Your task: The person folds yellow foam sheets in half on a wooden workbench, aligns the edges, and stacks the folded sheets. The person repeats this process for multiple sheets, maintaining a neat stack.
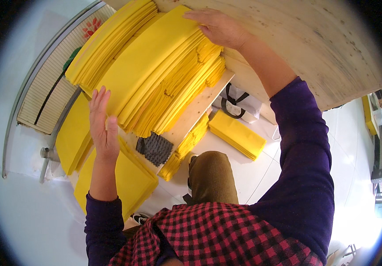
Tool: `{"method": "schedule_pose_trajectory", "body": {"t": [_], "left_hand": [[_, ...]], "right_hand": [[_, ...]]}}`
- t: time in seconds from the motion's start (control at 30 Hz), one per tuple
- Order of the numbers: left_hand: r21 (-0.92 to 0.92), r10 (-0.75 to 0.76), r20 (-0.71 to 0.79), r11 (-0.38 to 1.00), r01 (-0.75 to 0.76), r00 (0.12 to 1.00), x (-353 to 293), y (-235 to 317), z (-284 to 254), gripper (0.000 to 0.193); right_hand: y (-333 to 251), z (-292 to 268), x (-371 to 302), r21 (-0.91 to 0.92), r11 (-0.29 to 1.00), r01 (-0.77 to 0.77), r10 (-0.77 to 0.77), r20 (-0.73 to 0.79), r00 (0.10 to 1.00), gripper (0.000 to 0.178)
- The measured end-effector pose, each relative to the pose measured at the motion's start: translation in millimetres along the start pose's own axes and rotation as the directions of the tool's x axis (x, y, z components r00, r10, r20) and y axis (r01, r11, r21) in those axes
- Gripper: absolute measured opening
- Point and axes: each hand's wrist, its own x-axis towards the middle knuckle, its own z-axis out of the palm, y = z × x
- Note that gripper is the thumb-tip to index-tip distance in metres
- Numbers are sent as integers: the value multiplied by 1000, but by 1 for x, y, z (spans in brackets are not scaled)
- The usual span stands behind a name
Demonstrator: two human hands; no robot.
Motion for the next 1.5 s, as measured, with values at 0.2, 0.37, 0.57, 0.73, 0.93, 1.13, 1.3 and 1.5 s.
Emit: {"method": "schedule_pose_trajectory", "body": {"t": [0.2, 0.37, 0.57, 0.73, 0.93, 1.13, 1.3, 1.5], "left_hand": [[1, -55, 71, 998, 55, 996, 0, 5, 17, 57], [-33, -87, 43, 996, 88, 995, -4, 4, 24, 59], [-33, -61, -60, 998, 59, 996, -8, 2, 27, 57], [-66, -42, -161, 997, 32, 986, -22, 7, 8, 60], [21, -2, -197, 1000, 7, 980, -26, 26, -33, 61], [4, 187, -369, 980, -200, 910, -5, 60, -69, 61], [143, 384, -333, 923, -356, 861, 2, 110, -115, 61], [123, 377, -463, 923, -363, 802, 7, 156, -153, 59]], "right_hand": [[-45, 12, 5, 109, 989, 98, -104, 50, 993, 41], [-61, 21, 1, 127, 990, 55, -54, -9, 999, 46], [-89, 6, -24, 198, 980, 28, -3, -126, 992, 47], [-140, 0, -87, 403, 900, -167, 193, -23, 981, 51], [-222, 29, -170, 496, 789, -362, 311, 185, 932, 57], [-282, 50, -214, 360, 802, -476, 286, 468, 836, 46], [-286, 58, -215, 316, 779, -541, 344, 505, 791, 40], [-290, 62, -214, 283, 798, -532, 345, 509, 789, 35]]}}
